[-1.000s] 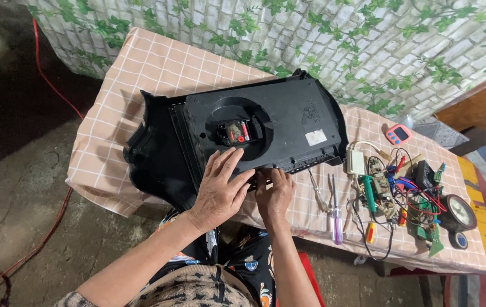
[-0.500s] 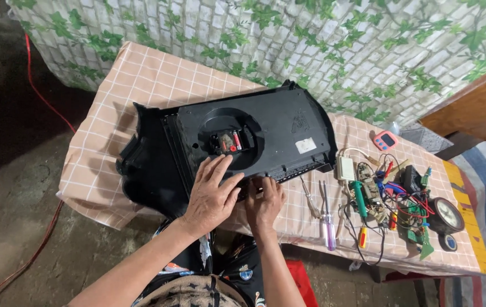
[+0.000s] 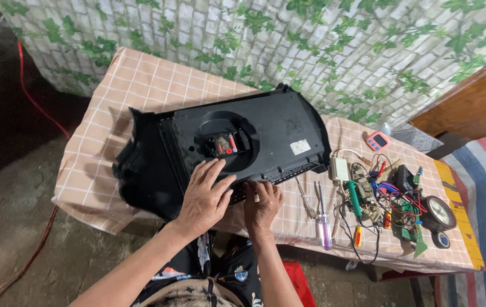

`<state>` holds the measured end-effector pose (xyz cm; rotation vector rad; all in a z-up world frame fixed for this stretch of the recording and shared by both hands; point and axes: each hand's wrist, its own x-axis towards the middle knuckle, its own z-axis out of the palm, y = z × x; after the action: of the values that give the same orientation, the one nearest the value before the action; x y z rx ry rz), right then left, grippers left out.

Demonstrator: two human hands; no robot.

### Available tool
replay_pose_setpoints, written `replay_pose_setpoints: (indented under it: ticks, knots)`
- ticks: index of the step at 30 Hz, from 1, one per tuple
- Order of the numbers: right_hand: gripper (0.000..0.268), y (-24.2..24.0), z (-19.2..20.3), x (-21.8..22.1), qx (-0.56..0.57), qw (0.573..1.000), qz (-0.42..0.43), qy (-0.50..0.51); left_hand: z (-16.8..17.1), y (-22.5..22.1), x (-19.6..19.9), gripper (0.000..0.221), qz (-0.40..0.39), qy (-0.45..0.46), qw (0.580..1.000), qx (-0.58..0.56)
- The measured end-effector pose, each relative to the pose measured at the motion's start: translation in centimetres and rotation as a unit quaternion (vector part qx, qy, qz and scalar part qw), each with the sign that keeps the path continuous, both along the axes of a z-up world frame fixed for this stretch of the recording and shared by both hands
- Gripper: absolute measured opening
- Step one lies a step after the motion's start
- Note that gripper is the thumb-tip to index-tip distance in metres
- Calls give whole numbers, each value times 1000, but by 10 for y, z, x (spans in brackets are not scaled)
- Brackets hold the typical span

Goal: Reassembling a decorative wall clock by attaching the back frame and securing components with a screwdriver.

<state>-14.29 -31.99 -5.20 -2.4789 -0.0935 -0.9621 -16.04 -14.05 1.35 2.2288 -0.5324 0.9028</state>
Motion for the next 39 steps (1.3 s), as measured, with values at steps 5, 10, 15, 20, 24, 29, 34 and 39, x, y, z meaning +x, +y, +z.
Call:
replay_pose_setpoints:
  ticks: [5,10,15,20,24,29,34,39]
  knots:
    - [14,1,8,-11,4,1000,26,-11,-3,4,1,27,7,5,1000,4]
    - [42,-43,-6,-18,27,998,60,-21,-4,4,1,25,12,-18,1000,-3]
    - [33,-122,17,-66,-68,988,-132,38,19,8,-6,32,-6,25,999,24]
    - [38,-166,2,-82,-102,971,-194,92,26,1,-11,31,-4,9,1000,18]
    - [42,-178,-7,-80,-103,964,-215,119,24,2,-12,33,2,3,1000,20]
    - [39,-177,-9,-61,-179,958,-206,85,5,2,-1,22,44,-58,997,7]
    - [23,-177,-11,-52,-182,954,-202,123,9,3,0,20,52,-66,996,3]
    - [14,-181,-18,-51,-155,960,-201,120,5,2,1,19,56,-63,996,7]
